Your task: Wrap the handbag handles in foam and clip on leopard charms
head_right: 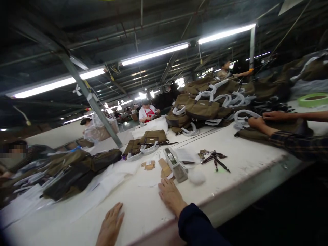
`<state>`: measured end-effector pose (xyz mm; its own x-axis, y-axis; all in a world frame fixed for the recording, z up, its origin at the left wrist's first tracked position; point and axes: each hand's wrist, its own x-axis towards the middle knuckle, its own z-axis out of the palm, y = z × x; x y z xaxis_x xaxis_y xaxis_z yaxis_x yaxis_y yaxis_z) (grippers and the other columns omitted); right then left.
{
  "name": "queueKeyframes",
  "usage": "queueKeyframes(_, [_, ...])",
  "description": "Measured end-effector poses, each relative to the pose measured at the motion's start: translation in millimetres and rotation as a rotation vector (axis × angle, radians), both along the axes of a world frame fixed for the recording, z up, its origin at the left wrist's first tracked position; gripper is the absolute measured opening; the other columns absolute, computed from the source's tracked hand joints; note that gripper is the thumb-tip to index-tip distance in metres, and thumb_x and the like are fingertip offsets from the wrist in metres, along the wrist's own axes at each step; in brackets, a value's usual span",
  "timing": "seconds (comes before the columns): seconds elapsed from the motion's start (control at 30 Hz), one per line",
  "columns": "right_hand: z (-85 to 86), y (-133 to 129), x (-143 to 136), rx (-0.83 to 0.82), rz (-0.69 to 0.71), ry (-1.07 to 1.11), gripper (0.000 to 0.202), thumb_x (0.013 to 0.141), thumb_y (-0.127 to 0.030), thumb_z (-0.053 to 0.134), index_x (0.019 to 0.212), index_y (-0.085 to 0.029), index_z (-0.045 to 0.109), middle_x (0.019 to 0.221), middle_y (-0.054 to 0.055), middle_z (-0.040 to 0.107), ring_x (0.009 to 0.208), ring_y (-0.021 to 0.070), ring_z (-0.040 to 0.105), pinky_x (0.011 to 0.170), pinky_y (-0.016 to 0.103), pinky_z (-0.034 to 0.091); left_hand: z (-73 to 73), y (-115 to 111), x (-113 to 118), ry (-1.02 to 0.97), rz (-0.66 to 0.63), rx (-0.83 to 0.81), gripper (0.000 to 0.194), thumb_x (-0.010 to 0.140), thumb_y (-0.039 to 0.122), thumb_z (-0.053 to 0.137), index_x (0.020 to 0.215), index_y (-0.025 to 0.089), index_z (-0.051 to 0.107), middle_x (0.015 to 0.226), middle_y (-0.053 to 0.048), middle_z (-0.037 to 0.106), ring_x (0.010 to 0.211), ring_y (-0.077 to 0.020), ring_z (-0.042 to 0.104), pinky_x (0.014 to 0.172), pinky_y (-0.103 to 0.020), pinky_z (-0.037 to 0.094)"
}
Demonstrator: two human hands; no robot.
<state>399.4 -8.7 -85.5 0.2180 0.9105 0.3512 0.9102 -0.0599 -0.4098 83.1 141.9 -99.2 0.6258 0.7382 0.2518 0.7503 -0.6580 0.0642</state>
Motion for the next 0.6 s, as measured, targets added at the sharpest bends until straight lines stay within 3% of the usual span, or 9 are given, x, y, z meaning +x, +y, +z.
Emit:
queueKeyframes(0.2, [-10.2, 2.3, -0.3, 0.035, 0.038, -0.091, 0.036, 0.093, -0.019, 0.05, 0.126, -0.016, 0.061, 0.139, 0.014, 0.055, 0.132, 0.0305, 0.046, 0.11, 0.05, 0.038, 10.4, -11.9, 4.8, 0.01, 0.004, 0.036, 0.05, 0.098, 0.029, 0.028, 0.14, 0.01, 0.049, 0.147, -0.013, 0.05, 0.136, -0.0244, 0.044, 0.115, -0.044, 0.035])
queueKeyframes(0.3, [-0.5, 4.0, -2.7, -0.012, 0.032, -0.106, 0.036, 0.094, -0.02, 0.048, 0.129, -0.016, 0.06, 0.138, 0.015, 0.055, 0.13, 0.03, 0.048, 0.109, 0.05, 0.038, 15.1, -15.2, 4.8, -0.013, 0.0, 0.027, 0.048, 0.098, 0.029, 0.031, 0.139, 0.013, 0.049, 0.145, -0.013, 0.051, 0.135, -0.0257, 0.045, 0.111, -0.045, 0.038])
queueKeyframes(0.5, [20.5, -5.8, -10.5, -0.144, 0.058, -0.092, 0.041, 0.095, -0.023, 0.048, 0.133, -0.009, 0.055, 0.145, 0.02, 0.045, 0.139, 0.0315, 0.035, 0.114, 0.046, 0.029, 28.2, -24.6, 3.8, -0.031, -0.004, -0.003, 0.044, 0.1, 0.032, 0.032, 0.136, 0.013, 0.049, 0.141, -0.014, 0.053, 0.13, -0.0268, 0.046, 0.11, -0.043, 0.035])
queueKeyframes(0.6, [33.1, -23.4, -15.8, -0.185, 0.112, -0.075, 0.036, 0.096, -0.025, 0.048, 0.127, -0.011, 0.059, 0.136, 0.017, 0.053, 0.129, 0.0268, 0.045, 0.11, 0.04, 0.034, 28.9, -25.3, 2.9, -0.034, 0.009, -0.037, 0.045, 0.101, 0.036, 0.031, 0.138, 0.014, 0.045, 0.144, -0.012, 0.049, 0.131, -0.0262, 0.042, 0.109, -0.039, 0.034])
